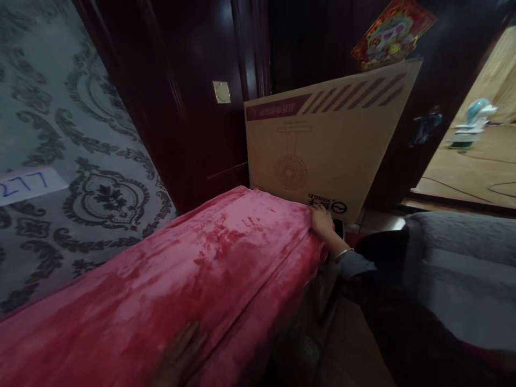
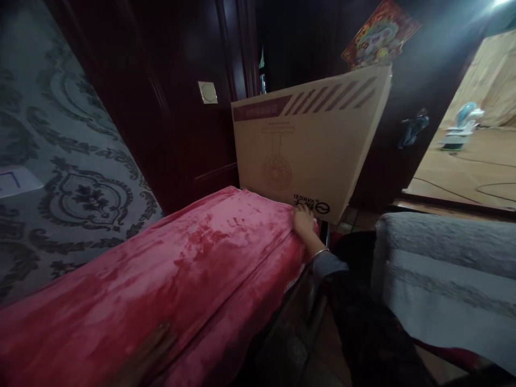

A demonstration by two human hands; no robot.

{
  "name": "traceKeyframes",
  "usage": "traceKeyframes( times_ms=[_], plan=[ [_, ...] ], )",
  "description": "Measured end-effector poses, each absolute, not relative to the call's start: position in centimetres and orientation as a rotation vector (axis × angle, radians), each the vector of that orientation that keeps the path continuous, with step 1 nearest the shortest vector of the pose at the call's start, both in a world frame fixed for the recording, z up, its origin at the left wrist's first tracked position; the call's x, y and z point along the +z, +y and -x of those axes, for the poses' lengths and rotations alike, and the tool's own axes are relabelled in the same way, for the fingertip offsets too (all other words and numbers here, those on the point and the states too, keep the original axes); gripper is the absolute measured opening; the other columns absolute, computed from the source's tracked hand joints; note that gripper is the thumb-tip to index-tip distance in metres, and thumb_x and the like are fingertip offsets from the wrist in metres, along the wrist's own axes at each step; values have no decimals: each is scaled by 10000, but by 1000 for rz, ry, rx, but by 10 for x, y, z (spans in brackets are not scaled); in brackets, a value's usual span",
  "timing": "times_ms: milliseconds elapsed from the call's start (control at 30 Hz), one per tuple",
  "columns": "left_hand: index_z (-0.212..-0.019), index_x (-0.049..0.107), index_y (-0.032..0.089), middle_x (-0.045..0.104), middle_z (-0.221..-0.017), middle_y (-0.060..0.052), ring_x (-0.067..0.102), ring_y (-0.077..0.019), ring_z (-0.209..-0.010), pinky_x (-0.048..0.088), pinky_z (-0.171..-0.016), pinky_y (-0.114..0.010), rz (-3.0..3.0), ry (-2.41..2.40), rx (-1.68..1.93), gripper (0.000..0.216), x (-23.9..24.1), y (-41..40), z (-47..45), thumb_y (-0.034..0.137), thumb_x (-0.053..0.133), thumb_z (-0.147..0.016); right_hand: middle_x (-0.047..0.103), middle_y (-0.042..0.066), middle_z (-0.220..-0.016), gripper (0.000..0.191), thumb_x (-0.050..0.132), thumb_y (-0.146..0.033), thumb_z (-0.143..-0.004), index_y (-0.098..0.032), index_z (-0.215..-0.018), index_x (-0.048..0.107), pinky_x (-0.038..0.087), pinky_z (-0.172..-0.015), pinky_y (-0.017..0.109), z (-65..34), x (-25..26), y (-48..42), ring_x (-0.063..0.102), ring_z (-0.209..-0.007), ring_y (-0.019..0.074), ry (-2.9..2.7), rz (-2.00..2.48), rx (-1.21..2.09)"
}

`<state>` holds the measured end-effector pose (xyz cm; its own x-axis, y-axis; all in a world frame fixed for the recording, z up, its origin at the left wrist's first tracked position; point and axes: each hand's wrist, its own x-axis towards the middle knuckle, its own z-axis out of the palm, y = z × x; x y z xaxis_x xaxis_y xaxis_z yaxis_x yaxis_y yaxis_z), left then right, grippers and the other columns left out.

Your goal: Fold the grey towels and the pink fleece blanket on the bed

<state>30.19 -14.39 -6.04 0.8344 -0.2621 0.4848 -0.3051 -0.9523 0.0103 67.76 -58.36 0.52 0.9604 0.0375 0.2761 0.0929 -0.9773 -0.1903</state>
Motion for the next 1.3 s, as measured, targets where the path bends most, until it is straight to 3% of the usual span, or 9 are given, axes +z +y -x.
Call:
traceKeyframes(
  times_ms=[133,233,333,467,600,667,800,1033,1300],
  plan=[
    [-1585,128,464,521,-1520,65,565,-236,-1342,518,-1103,-463,-2966,-304,479,779,-45,-154,-322,202,451,-927,266,58,-1660,577,303,-325,-1041,-217,-1608,309,243,-1221,449,-659,2,-550,190,-1525,274,-322,2925,-389],
    [-1558,282,452,378,-1618,38,375,-302,-1486,335,-1199,-606,-3036,-282,386,641,-38,-160,-333,311,482,-966,296,93,-1645,599,362,-455,-1029,-229,-1583,371,256,-1196,566,-649,-12,-540,235,-1508,345,-368,2956,-263],
    [-1568,284,412,319,-1649,-2,297,-306,-1522,311,-1193,-624,-3112,-273,291,589,-36,-164,-329,358,438,-1002,377,122,-1602,573,387,-456,-1018,-227,-1539,450,291,-1161,606,-651,-17,-543,316,-1470,372,-324,3011,-133],
    [-1507,451,390,483,-1559,-14,463,-245,-1433,400,-1180,-509,-3047,-212,297,509,-18,-160,-338,336,397,-1004,449,147,-1547,550,342,-451,-1032,-213,-1505,490,323,-1135,603,-662,-10,-531,373,-1428,379,-327,3043,-116],
    [-1271,699,232,692,-1320,-89,643,-243,-1227,488,-1096,-384,-2926,33,404,469,26,-132,-388,301,325,-997,400,117,-1587,542,327,-461,-1039,-263,-1526,457,356,-1122,586,-661,-22,-507,362,-1442,359,-465,2989,-256],
    [-1196,716,146,713,-1258,-125,657,-262,-1176,484,-1076,-384,-2933,183,386,452,45,-110,-420,274,332,-995,426,125,-1569,537,357,-458,-1027,-264,-1513,477,386,-1095,601,-658,-36,-501,402,-1417,368,-490,2984,-316],
    [-1152,706,159,735,-1132,-135,682,-228,-1043,503,-1001,-363,-3014,577,280,352,57,-67,-473,221,412,-969,431,125,-1567,556,338,-467,-1022,-257,-1517,478,389,-1090,616,-658,-56,-503,403,-1419,369,-517,3015,-400],
    [-1069,732,104,701,-1189,-213,642,-291,-1165,475,-1023,-371,-3057,726,173,385,39,-33,-518,345,443,-987,425,118,-1573,593,296,-493,-1019,-237,-1524,474,397,-1095,580,-662,-59,-509,402,-1423,359,-550,3026,-420],
    [-1183,675,135,711,-1210,-190,662,-275,-1140,503,-963,-373,-3004,801,131,391,33,-8,-531,281,358,-1006,430,95,-1574,574,320,-453,-1005,-261,-1522,476,388,-1114,582,-660,-57,-509,408,-1423,349,-509,3042,-413]
  ],
)
